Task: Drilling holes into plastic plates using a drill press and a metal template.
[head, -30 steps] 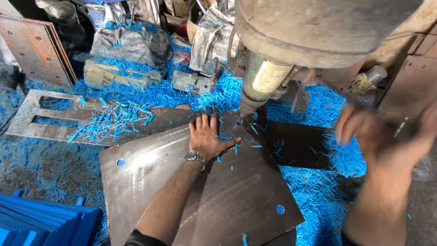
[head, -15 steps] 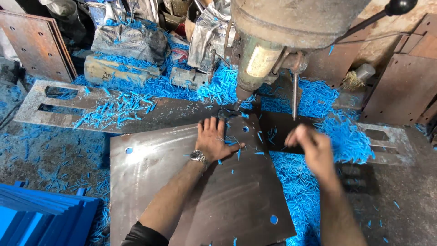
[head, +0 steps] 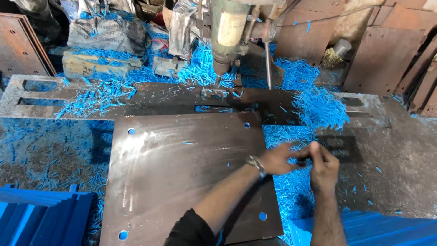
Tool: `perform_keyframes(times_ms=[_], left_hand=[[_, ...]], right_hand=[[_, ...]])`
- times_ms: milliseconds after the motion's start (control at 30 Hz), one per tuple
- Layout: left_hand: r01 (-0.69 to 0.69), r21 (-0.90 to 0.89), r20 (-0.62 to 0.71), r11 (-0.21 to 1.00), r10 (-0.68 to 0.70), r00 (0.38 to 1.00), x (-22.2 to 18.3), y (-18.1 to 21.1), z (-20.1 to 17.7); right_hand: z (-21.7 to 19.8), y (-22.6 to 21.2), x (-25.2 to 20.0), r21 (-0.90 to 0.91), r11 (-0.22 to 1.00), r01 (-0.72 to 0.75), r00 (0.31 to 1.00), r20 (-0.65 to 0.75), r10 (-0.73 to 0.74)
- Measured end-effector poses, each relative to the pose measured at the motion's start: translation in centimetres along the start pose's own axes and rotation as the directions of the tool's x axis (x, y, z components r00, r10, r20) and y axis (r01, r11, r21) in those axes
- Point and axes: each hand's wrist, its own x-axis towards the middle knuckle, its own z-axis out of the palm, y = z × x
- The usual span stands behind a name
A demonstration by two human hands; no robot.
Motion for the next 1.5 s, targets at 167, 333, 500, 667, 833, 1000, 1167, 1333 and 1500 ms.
perform_keyframes(times_ms=[167, 333, 500, 667, 833, 1000, 1167, 1333, 1500], left_hand=[[-0.085, -0.236, 0.222, 0.968, 0.139, 0.965, -2.5, 6.6, -10.3], [0.128, -0.128, 0.164, 0.984, -0.106, 0.981, -11.4, 3.2, -27.5], [0.413, 0.311, -0.059, 0.856, -0.417, 0.907, -23.6, 1.2, -38.5], [0.462, 0.196, 0.380, 0.865, -0.501, 0.778, -29.6, 4.6, -39.8], [0.224, 0.290, 0.343, 0.930, -0.320, 0.883, -30.6, 3.8, -39.5], [0.171, 0.393, 0.239, 0.904, -0.280, 0.930, -31.6, 1.6, -40.1], [0.293, 0.607, 0.128, 0.739, -0.454, 0.882, -33.9, -3.6, -42.1], [0.381, 0.726, -0.061, 0.573, -0.497, 0.865, -33.5, -8.7, -43.6], [0.531, 0.678, -0.262, 0.508, -0.507, 0.821, -32.9, -11.1, -43.3]], right_hand=[[-2.7, -2.1, -2.1, 0.076, 0.995, -0.072, 0.996, -0.045, 0.075], [-0.7, 2.8, -5.8, -0.168, 0.941, -0.295, 0.938, 0.135, 0.318], [3.5, 5.9, -7.6, -0.151, 0.933, -0.326, 0.889, 0.287, 0.357], [6.9, 5.0, -7.6, -0.416, 0.881, -0.226, 0.965, 0.029, 0.261], [7.5, 5.7, -7.9, -0.368, 0.919, -0.142, 0.976, 0.105, 0.193], [7.5, 7.0, -9.8, -0.397, 0.910, -0.120, 0.984, 0.073, 0.161], [7.6, 8.6, -13.8, -0.359, 0.839, -0.409, 0.898, 0.003, 0.439], [9.0, 6.3, -18.0, -0.084, 0.802, -0.591, 0.794, 0.115, 0.597], [9.9, 6.5, -20.6, -0.125, 0.751, -0.648, 0.728, 0.188, 0.659]])
